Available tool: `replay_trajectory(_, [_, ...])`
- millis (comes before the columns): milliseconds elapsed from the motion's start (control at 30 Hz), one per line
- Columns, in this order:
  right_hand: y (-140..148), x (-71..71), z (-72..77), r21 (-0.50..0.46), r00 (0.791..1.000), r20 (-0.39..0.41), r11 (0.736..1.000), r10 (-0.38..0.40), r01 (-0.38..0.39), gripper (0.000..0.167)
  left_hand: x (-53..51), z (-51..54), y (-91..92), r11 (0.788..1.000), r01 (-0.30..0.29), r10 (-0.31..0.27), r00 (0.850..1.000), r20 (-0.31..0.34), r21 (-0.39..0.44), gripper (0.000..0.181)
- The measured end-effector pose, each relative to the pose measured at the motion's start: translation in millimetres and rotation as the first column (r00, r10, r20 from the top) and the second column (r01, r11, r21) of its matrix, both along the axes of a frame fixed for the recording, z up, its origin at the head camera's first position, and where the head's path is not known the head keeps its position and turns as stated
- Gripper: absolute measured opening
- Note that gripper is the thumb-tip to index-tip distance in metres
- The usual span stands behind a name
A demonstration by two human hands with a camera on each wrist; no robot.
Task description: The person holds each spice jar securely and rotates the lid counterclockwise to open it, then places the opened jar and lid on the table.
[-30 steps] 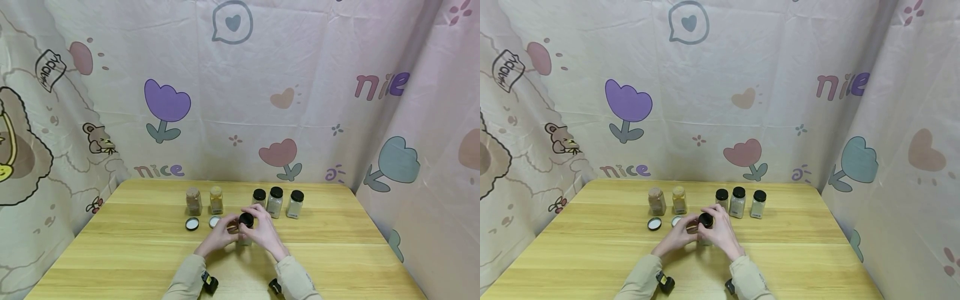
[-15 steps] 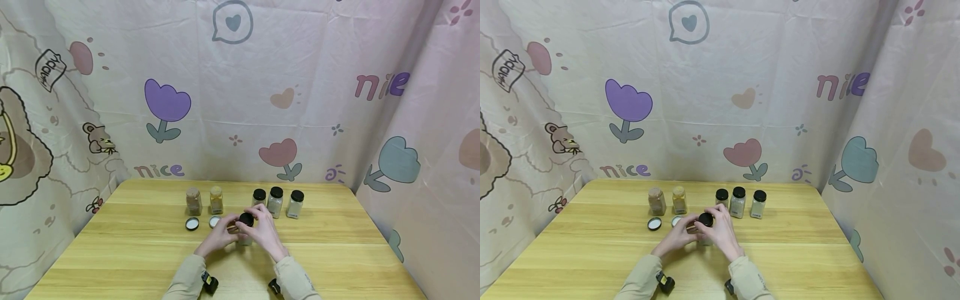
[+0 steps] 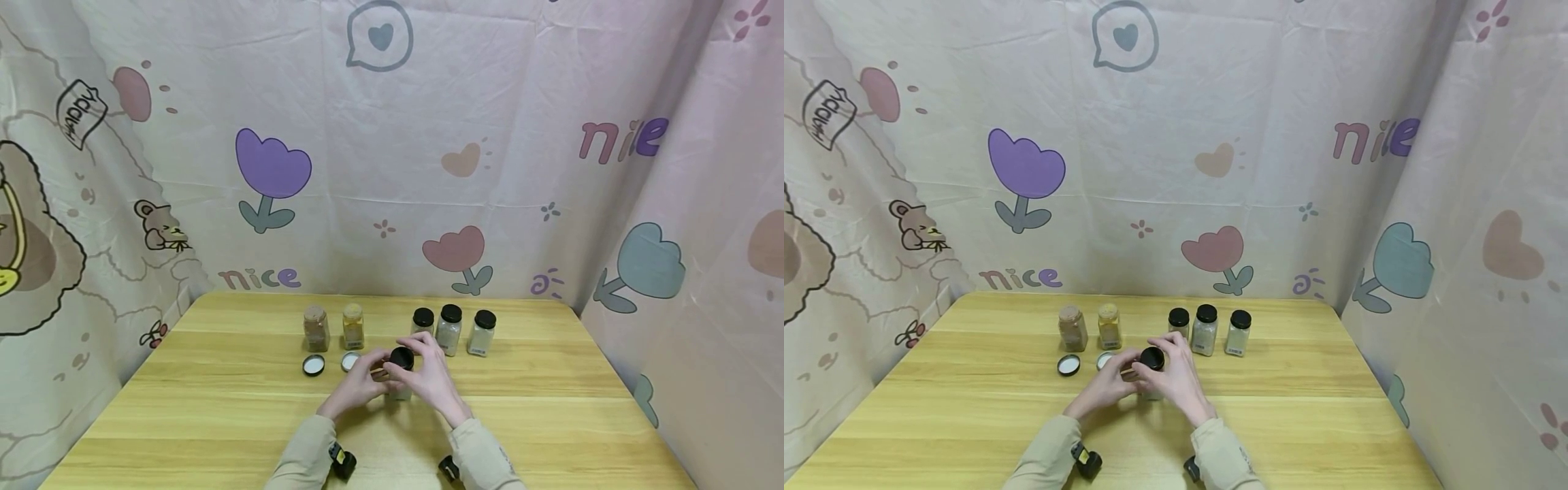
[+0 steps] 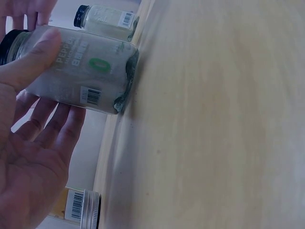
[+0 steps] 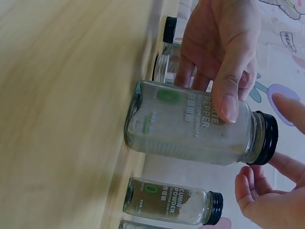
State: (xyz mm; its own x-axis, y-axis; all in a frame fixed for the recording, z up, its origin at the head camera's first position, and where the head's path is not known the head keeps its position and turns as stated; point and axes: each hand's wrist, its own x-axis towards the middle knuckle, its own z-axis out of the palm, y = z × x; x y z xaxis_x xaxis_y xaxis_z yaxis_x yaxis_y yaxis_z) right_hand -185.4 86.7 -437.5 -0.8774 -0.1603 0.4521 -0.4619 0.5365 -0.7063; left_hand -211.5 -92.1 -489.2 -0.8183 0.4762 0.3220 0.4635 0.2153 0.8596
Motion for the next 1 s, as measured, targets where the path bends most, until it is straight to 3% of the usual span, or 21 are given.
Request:
replay_trajectory(167, [-1.4, -2.8, -0.1, -0.014, 1.000, -0.012, 1.000, -0.027, 0.027, 0.047, 0.2, 0.5, 0.9, 1.000, -0.005, 0.004, 0.998, 0.070, 0.010, 0.036])
replay_trajectory(467, [-1.7, -2.1, 1.9, -0.018, 1.000, -0.025, 1.000, 0.014, -0.015, 0.033, -1.2, 0.1, 1.3, 1.000, 0.014, -0.013, 1.000, 0.014, -0.007, 0.043])
replay_trajectory(700, [0.1, -1.3, 2.1, 0.001, 0.997, -0.027, 0.997, 0.073, -0.073, 0.037, 0.2, 1.3, 0.8, 1.000, 0.002, -0.002, 1.000, 0.016, -0.012, 0.044])
replay_trajectory(1000, [-2.7, -1.6, -0.1, 0.046, 0.998, -0.041, 0.998, -0.051, 0.053, 0.043, -0.1, 0.1, 1.0, 1.000, 0.001, -0.001, 0.999, 0.053, 0.011, 0.038])
